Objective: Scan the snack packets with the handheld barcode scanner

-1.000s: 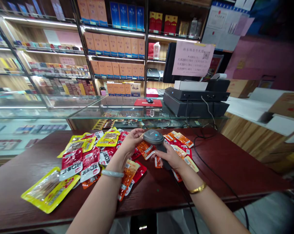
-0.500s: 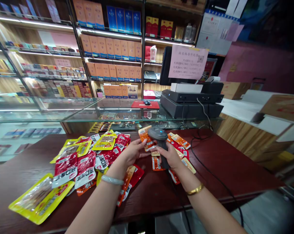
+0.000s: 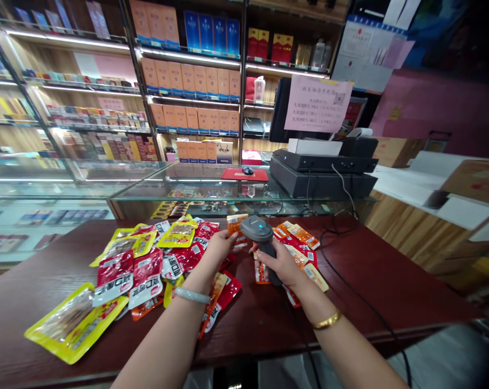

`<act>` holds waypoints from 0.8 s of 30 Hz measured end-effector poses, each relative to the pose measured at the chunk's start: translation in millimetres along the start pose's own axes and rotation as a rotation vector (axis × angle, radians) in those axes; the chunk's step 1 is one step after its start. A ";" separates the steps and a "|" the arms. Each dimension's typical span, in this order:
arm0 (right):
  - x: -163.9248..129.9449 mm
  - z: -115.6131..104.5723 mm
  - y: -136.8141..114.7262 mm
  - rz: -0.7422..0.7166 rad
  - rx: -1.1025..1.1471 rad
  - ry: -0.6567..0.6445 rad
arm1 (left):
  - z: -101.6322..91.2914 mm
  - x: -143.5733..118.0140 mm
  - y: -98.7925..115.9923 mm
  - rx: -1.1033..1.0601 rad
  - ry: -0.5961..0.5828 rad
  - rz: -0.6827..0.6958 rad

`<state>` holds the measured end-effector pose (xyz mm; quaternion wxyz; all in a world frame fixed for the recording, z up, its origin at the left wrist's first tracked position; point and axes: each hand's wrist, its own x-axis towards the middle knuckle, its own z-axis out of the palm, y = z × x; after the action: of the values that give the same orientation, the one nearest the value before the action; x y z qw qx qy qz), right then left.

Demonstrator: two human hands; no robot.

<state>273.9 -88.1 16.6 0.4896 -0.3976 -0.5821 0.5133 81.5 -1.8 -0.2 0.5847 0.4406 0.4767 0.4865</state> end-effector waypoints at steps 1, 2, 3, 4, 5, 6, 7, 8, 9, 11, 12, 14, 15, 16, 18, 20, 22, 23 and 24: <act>0.2 0.2 0.4 0.002 0.000 -0.002 | 0.6 -0.5 0.1 -0.006 -0.004 0.003; 0.5 0.3 1.2 0.007 -0.006 -0.001 | 1.3 -1.2 0.6 -0.005 -0.001 0.004; 0.8 0.2 2.0 0.015 -0.017 -0.001 | 2.1 -1.8 1.1 0.000 0.005 0.007; 1.1 0.0 3.0 0.024 -0.029 -0.001 | 2.8 -2.4 1.8 0.009 0.012 0.011; 1.4 -0.2 3.8 0.030 -0.038 0.001 | 3.4 -2.6 2.4 0.018 0.019 0.016; 1.6 -0.5 4.4 0.033 -0.043 0.000 | 3.7 -2.5 2.8 0.022 0.021 0.019; 1.8 -0.8 4.8 0.032 -0.043 -0.002 | 3.9 -2.1 3.1 0.019 0.019 0.016; 1.9 -1.0 4.9 0.029 -0.038 -0.004 | 4.0 -1.5 3.2 0.011 0.016 0.006; 1.9 -1.1 4.8 0.028 -0.035 -0.009 | 4.1 -1.1 3.2 0.001 0.013 -0.010; 1.7 -1.1 4.3 0.022 -0.029 -0.017 | 5.0 -1.8 2.5 -0.018 0.000 -0.036; 1.5 -1.1 4.0 0.020 -0.024 -0.020 | 6.1 -3.7 2.0 -0.031 -0.027 -0.040; 1.1 -1.1 4.2 0.016 -0.019 -0.029 | 10.0 -11.0 0.5 -0.053 -0.176 -0.035; 1.0 -1.2 4.7 0.015 -0.021 -0.036 | 12.7 -16.0 -0.4 -0.058 -0.296 -0.039; 0.9 -1.3 5.4 0.015 -0.025 -0.045 | 15.7 -21.0 -1.4 -0.052 -0.425 -0.049; 1.0 -1.8 7.2 0.018 -0.029 -0.062 | 21.5 -28.9 -2.7 -0.005 -0.622 -0.059; 1.1 -2.1 8.6 0.026 -0.019 -0.068 | 24.6 -30.1 -2.3 0.054 -0.621 -0.013; 1.0 -2.3 9.0 0.035 -0.005 -0.067 | 22.6 -24.5 1.3 0.111 -0.450 0.071; 0.8 -2.3 8.6 0.040 -0.003 -0.066 | 19.2 -20.2 4.4 0.157 -0.342 0.105; 0.7 -2.3 8.1 0.046 -0.005 -0.068 | 14.2 -16.0 8.5 0.232 -0.235 0.140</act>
<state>275.7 -85.7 8.7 0.4565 -0.3943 -0.5906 0.5360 93.1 -17.3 12.4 0.5465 0.5910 0.4260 0.4130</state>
